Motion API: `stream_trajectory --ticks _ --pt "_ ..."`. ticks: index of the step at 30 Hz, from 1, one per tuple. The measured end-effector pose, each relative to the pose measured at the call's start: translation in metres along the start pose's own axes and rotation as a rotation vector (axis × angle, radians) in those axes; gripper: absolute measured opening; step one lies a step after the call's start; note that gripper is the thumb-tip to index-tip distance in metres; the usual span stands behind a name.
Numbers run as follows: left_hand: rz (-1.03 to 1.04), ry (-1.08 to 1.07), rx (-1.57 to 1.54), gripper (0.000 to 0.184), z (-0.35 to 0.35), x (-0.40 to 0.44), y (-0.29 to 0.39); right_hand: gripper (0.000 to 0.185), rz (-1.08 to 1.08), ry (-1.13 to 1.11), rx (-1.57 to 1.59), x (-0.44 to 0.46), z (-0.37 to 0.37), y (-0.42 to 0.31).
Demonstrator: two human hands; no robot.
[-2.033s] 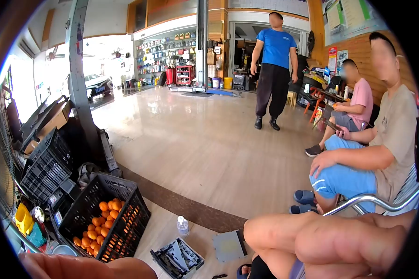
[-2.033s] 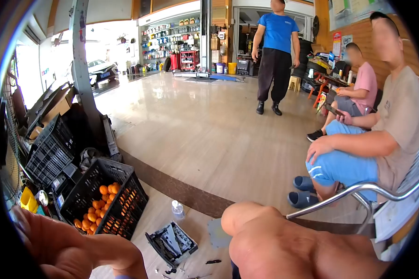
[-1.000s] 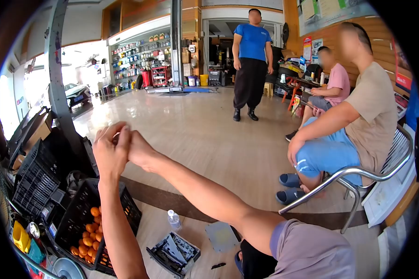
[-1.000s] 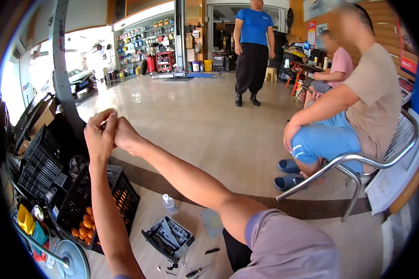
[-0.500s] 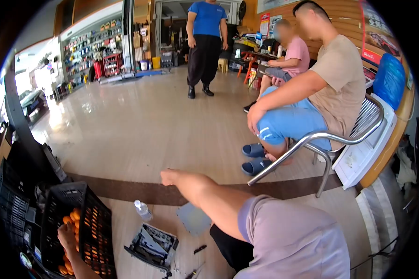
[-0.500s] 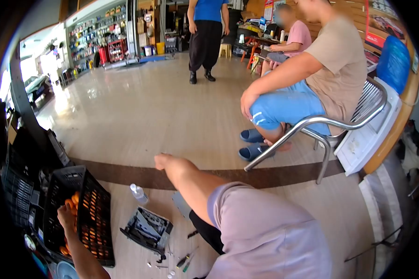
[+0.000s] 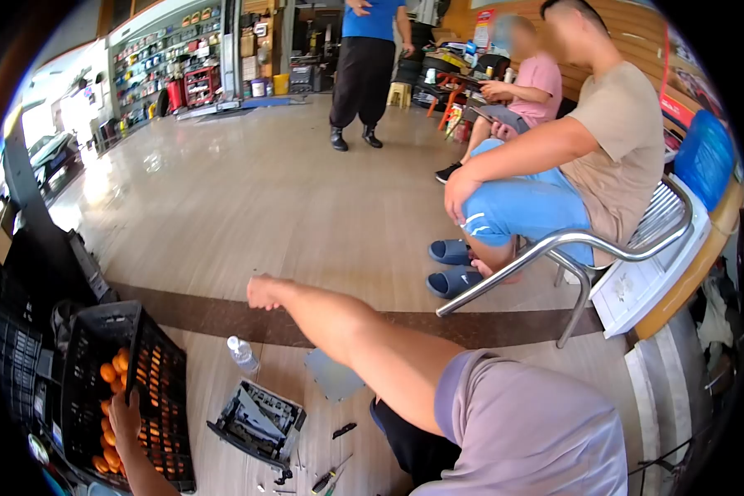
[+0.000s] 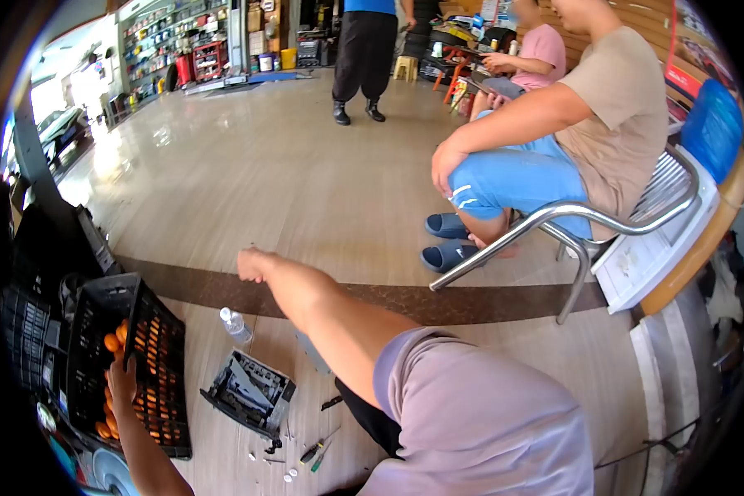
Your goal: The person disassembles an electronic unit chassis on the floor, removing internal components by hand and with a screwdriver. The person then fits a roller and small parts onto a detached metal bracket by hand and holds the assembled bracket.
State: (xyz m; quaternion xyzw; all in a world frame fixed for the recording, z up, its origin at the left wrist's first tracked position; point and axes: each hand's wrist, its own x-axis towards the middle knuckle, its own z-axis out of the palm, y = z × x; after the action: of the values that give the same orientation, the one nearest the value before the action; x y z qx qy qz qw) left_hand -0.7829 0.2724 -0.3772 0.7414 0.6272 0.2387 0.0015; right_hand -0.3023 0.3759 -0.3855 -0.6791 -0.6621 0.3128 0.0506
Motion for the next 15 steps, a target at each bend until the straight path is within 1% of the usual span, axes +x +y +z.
stream_trajectory --ticks 2,3,5,6,7,9,10,14,15 --pt "-0.059 -0.006 -0.067 0.036 -0.010 -0.003 0.012 0.015 0.011 -0.031 -0.013 -0.015 0.002 -0.005" --pt "-0.049 -0.009 -0.068 0.036 -0.019 -0.003 0.021 0.015 0.029 -0.043 -0.045 -0.026 0.001 -0.009" --pt "-0.247 -0.187 -0.061 0.034 -0.046 -0.003 0.055 0.015 0.058 -0.061 -0.065 -0.037 -0.001 -0.006" --pt "-0.262 -0.207 -0.041 0.034 -0.048 0.000 0.060 0.015 0.078 -0.083 -0.086 -0.040 0.002 -0.002" --pt "-0.263 -0.218 -0.037 0.034 -0.040 0.001 0.051 0.015 0.084 -0.093 -0.080 -0.039 0.006 0.005" --pt "-0.097 -0.105 -0.057 0.036 -0.018 0.012 0.020 0.015 0.077 -0.045 -0.070 -0.034 0.007 0.019" --pt "-0.077 -0.088 0.000 0.040 -0.016 0.016 0.022 0.014 0.090 -0.056 -0.063 -0.035 0.005 0.023" --pt "-0.106 -0.073 0.002 0.044 -0.004 0.028 0.038 0.011 0.139 -0.012 -0.044 -0.048 -0.003 0.040" --pt "-0.099 -0.029 0.100 0.044 0.001 0.030 0.041 0.011 0.140 -0.016 -0.041 -0.050 -0.004 0.041"
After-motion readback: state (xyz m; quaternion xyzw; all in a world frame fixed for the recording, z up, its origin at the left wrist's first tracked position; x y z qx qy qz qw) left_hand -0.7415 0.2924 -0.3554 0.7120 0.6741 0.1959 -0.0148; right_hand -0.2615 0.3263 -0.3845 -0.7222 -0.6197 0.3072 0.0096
